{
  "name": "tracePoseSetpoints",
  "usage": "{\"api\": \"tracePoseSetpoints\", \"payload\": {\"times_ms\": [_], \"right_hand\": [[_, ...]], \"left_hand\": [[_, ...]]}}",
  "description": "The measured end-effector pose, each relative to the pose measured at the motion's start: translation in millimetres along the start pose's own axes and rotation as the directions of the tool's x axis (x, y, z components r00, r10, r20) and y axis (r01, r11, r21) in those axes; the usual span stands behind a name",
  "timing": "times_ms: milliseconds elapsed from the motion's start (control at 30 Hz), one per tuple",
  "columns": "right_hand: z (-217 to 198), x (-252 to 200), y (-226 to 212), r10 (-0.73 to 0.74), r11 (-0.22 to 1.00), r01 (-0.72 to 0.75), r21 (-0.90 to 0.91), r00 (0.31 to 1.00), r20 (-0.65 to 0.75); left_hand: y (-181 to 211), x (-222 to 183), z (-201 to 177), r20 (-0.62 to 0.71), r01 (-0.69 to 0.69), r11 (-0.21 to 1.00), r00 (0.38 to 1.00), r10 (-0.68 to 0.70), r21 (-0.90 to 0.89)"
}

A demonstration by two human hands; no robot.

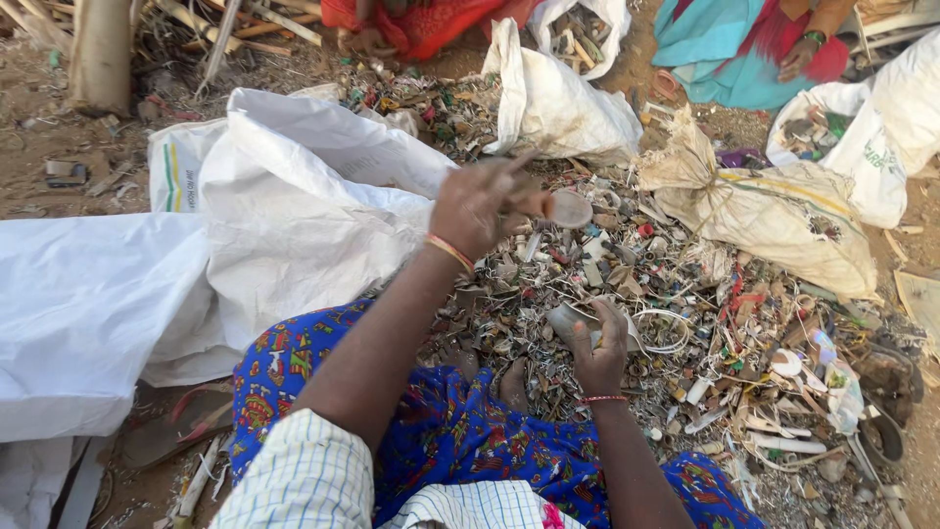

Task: The person sorts through a pile of electronic components, scrap metal, and paper scraps by hand, placing selected items into a white woven bag while sitting on the ground.

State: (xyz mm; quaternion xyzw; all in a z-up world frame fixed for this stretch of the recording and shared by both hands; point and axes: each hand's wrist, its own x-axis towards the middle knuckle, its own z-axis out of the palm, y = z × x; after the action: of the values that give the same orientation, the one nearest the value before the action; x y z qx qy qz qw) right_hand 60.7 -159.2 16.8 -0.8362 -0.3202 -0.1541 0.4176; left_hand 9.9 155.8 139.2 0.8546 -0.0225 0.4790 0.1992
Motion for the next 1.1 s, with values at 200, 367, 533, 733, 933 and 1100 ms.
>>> {"api": "tracePoseSetpoints", "payload": {"times_ms": [200,367,533,733,933,1100], "right_hand": [[10.7,-2.2,15.2,-0.013,1.0,0.013,0.009,1.0,-0.001],[15.3,-2.9,7.4,-0.009,0.996,0.015,-0.085,0.997,0.079],[6.4,-4.0,8.8,-0.007,0.997,0.019,-0.075,0.988,0.157],[-4.7,-1.9,18.3,0.072,0.997,-0.07,-0.015,0.975,0.211],[-8.9,0.0,28.0,0.024,1.0,-0.026,0.008,0.984,0.179],[-10.3,-0.4,31.9,0.085,0.996,-0.088,0.004,0.974,0.209]], "left_hand": [[-113.7,18.7,-63.8,0.344,0.093,0.638,0.778,-0.526,0.764],[-103.9,-28.0,-32.1,0.676,0.025,0.723,0.33,-0.658,0.691],[-80.8,-89.8,1.8,0.753,-0.123,0.79,0.419,-0.508,0.601],[-50.0,-94.8,-71.0,0.858,-0.296,0.814,0.302,-0.416,0.499],[-32.1,-66.9,-182.3,0.865,-0.331,0.8,0.171,-0.472,0.501],[1.2,-70.8,-171.0,0.887,-0.395,0.795,0.222,-0.404,0.461]]}}
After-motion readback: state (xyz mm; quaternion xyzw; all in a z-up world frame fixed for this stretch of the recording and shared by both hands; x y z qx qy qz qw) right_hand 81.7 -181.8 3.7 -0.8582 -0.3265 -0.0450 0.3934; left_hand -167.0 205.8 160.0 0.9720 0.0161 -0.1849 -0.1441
